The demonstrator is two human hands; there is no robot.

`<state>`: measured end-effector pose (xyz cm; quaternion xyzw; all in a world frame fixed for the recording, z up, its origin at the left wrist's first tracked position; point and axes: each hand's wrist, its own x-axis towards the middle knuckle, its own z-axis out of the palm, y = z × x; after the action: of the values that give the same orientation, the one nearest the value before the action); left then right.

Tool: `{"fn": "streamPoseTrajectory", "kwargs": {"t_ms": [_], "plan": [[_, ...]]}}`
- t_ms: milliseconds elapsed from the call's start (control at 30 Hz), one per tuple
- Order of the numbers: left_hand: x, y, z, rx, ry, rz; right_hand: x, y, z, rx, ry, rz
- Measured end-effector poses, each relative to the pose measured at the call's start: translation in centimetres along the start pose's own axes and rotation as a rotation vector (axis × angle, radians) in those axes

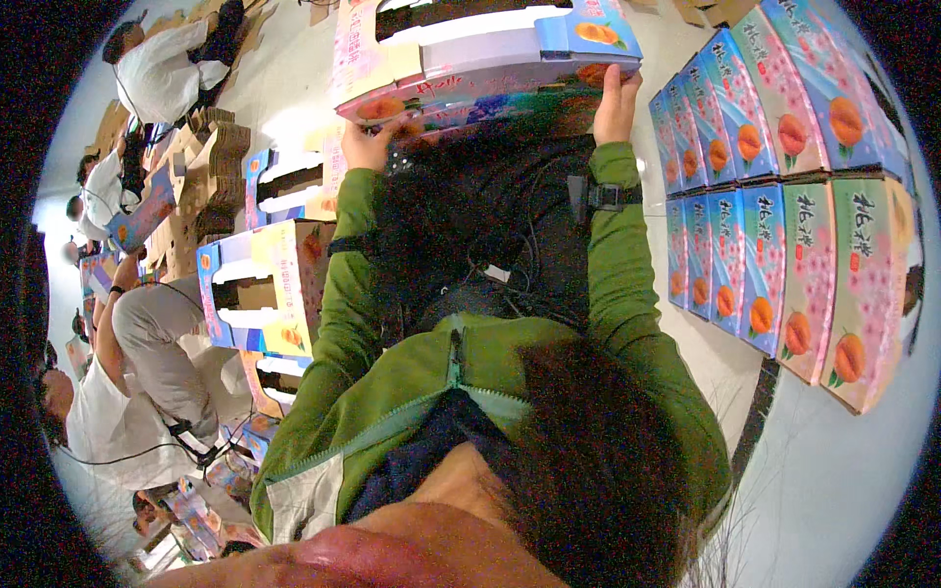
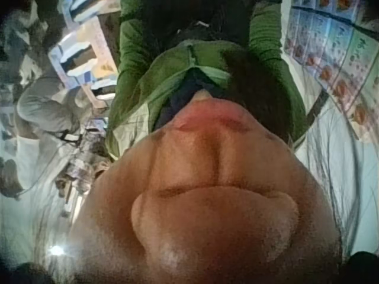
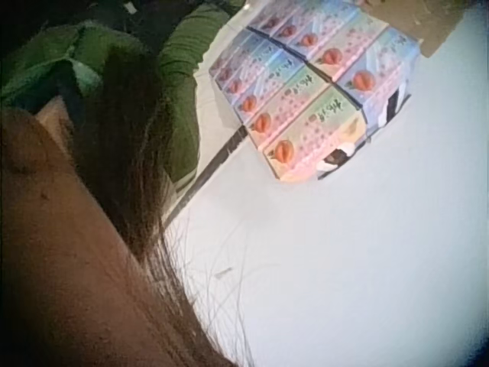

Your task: Assembling and stacking cardboard peach boxes on the floor.

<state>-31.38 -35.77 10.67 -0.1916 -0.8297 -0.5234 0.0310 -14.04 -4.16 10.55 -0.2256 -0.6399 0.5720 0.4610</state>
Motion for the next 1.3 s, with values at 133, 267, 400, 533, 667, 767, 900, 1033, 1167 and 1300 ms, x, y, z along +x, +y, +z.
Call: {"fn": "streamPoseTrajectory", "kwargs": {"t_ms": [133,267,400,533,667,767,900,1033,1167,1300], "plan": [[-0.1,0.5,-0.4,0.035,0.037,0.014,0.5,1.8,-1.0,0.022,-0.026,-0.01],[0.5,1.0,-3.7,0.074,-0.148,0.009,1.7,1.7,-3.1,0.214,-0.079,0.12],[2.9,0.8,-8.4,0.121,-0.491,0.2,3.5,-0.8,-5.9,0.175,0.037,0.193],[8.6,-0.1,-10.1,0.777,-0.582,-0.028,5.7,-4.1,-7.9,0.035,0.029,0.134],[15.5,-3.0,-8.7,0.731,-0.575,-0.006,7.4,-5.4,-8.1,-0.11,-0.043,0.002],[18.6,-7.0,-5.6,0.793,-0.688,-0.091,7.1,-3.6,-8.3,-0.139,-0.021,0.115],[22.0,-11.8,0.1,1.049,-0.726,-0.079,5.3,1.3,-9.1,-0.112,0.069,0.21],[26.0,-15.0,4.1,1.138,-0.622,0.038,1.8,6.4,-9.4,0.108,0.159,0.37],[29.5,-16.9,7.2,1.256,-0.598,0.179,1.0,10.2,-10.6,0.055,0.186,0.468],[30.8,-19.1,7.8,1.209,-0.513,0.242,1.9,12.9,-11.3,0.117,0.266,0.585]]}}
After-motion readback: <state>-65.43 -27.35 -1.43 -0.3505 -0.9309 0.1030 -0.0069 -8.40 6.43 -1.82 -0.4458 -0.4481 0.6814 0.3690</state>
